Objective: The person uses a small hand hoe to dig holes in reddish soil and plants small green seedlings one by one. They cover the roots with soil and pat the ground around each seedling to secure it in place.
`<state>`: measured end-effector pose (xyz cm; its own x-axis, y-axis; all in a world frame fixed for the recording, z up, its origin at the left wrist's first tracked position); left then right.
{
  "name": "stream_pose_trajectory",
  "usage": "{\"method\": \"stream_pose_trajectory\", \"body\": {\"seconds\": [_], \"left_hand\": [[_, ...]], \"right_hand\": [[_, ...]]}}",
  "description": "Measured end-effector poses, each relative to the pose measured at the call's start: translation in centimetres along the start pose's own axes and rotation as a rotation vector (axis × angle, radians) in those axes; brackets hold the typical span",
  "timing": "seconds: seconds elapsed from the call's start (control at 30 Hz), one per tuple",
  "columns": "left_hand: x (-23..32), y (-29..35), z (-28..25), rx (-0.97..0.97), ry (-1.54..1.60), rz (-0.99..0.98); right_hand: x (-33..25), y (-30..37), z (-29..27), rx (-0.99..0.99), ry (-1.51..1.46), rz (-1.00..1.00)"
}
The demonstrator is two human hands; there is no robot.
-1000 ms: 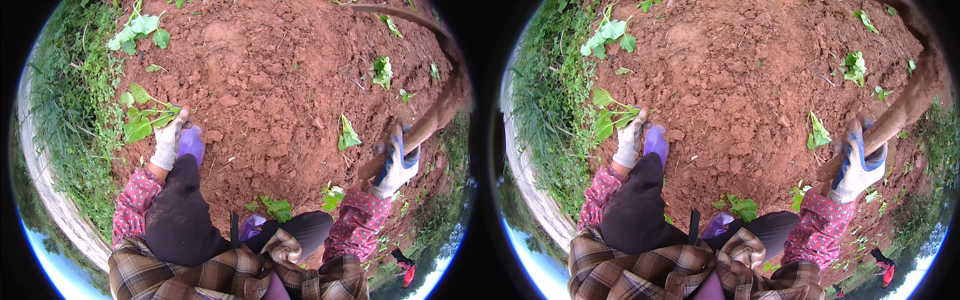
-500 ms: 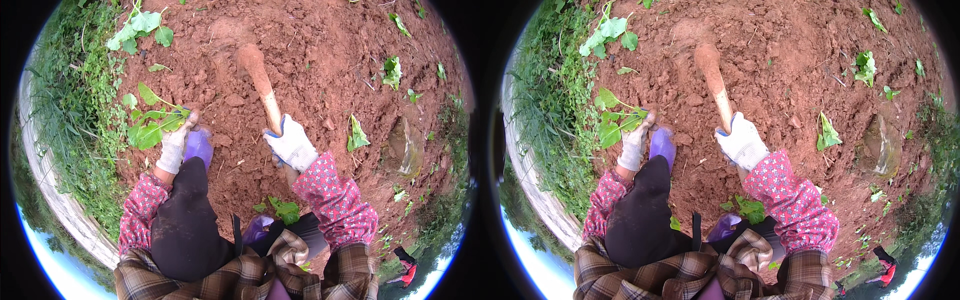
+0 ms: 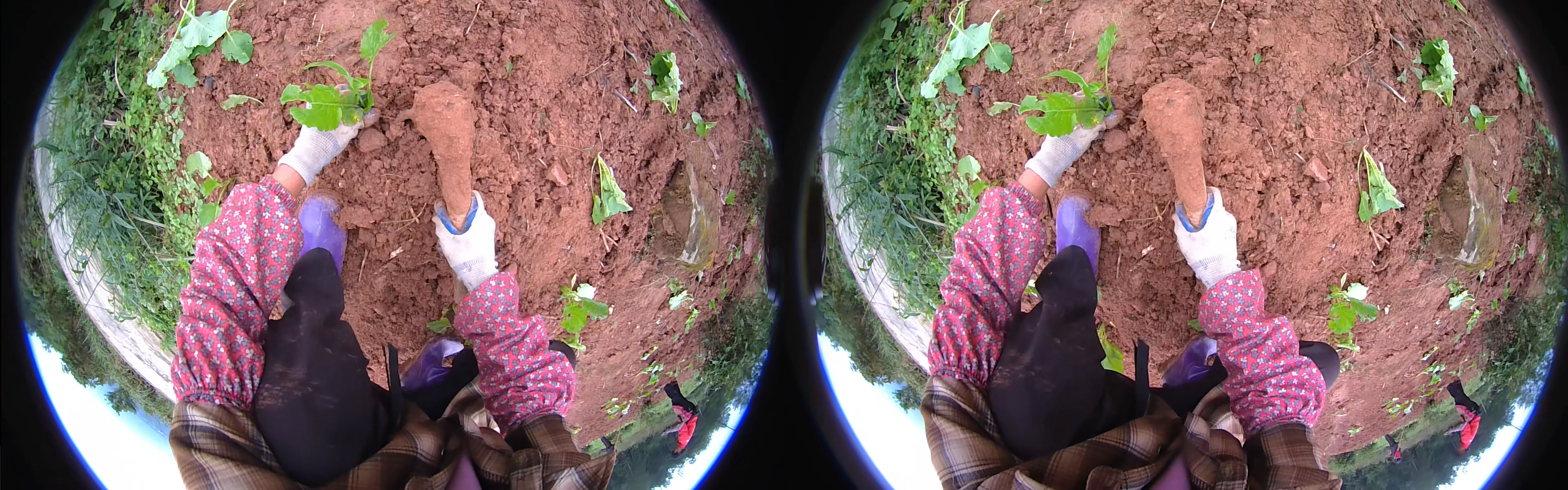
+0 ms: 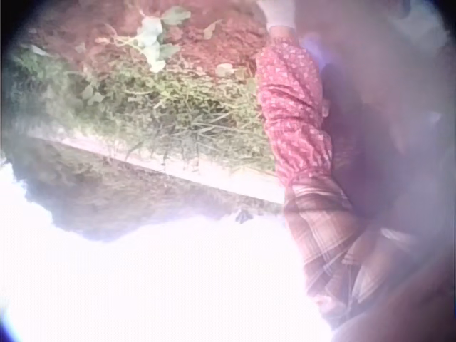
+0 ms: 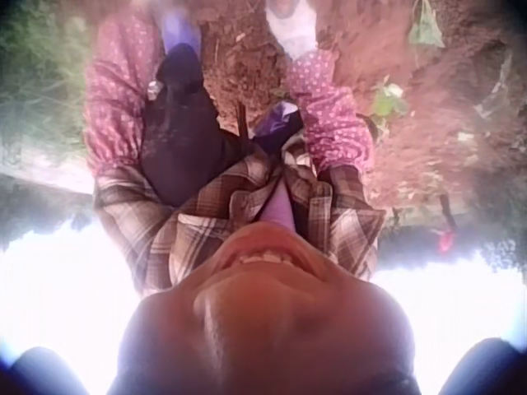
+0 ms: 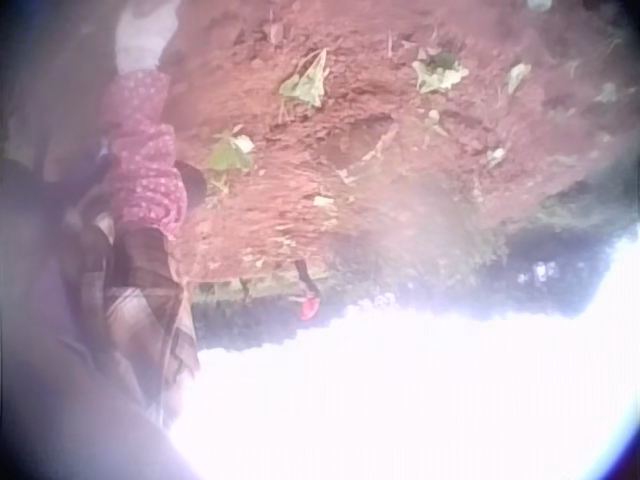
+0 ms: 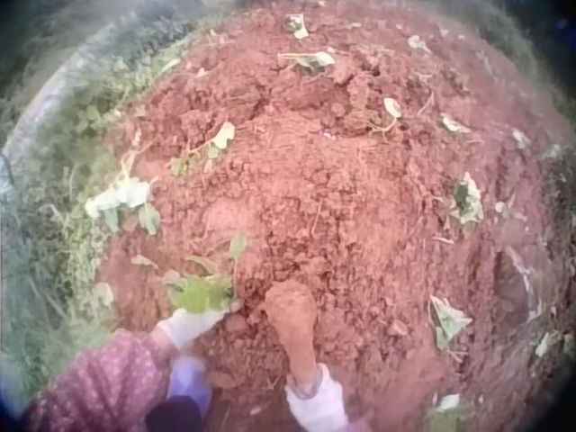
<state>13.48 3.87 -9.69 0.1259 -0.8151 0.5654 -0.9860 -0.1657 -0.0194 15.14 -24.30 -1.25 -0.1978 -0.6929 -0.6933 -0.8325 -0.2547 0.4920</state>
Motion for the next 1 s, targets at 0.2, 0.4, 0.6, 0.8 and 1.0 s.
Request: {"method": "stream_pose_trajectory", "body": {"seconds": [0.2, 0.4, 0.6, 0.8, 1.0], "left_hand": [[1.7, -1.7, 0.1, -0.129, -0.211, 0.143], [0.7, -0.3, 2.4, 0.118, 0.282, 0.011], [0.6, -0.1, 1.6, -0.171, 1.075, -0.330], [-1.3, -0.6, 2.2, -0.231, 1.365, -0.518], [-0.1, -0.4, 2.3, -0.146, 1.180, -0.296]], "right_hand": [[-0.8, 0.5, 0.1, 0.016, 0.022, 0.077], [-0.9, -1.8, 0.1, -0.086, -0.033, 0.062], [-7.1, 1.7, -7.9, 0.014, -0.325, 0.035], [-7.6, 3.6, -8.3, -0.011, -0.185, 0.374], [-4.3, 0.4, -3.7, 0.065, -0.758, 0.510]]}}
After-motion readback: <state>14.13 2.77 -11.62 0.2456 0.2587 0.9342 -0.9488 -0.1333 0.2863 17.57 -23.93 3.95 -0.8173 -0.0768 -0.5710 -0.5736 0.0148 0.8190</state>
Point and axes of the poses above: each hand's wrist, its own y-axis away from the middle knuckle, its own z-axis out of the palm, x = y × z, the point moved 1 cm from there along -y, towards the middle knuckle
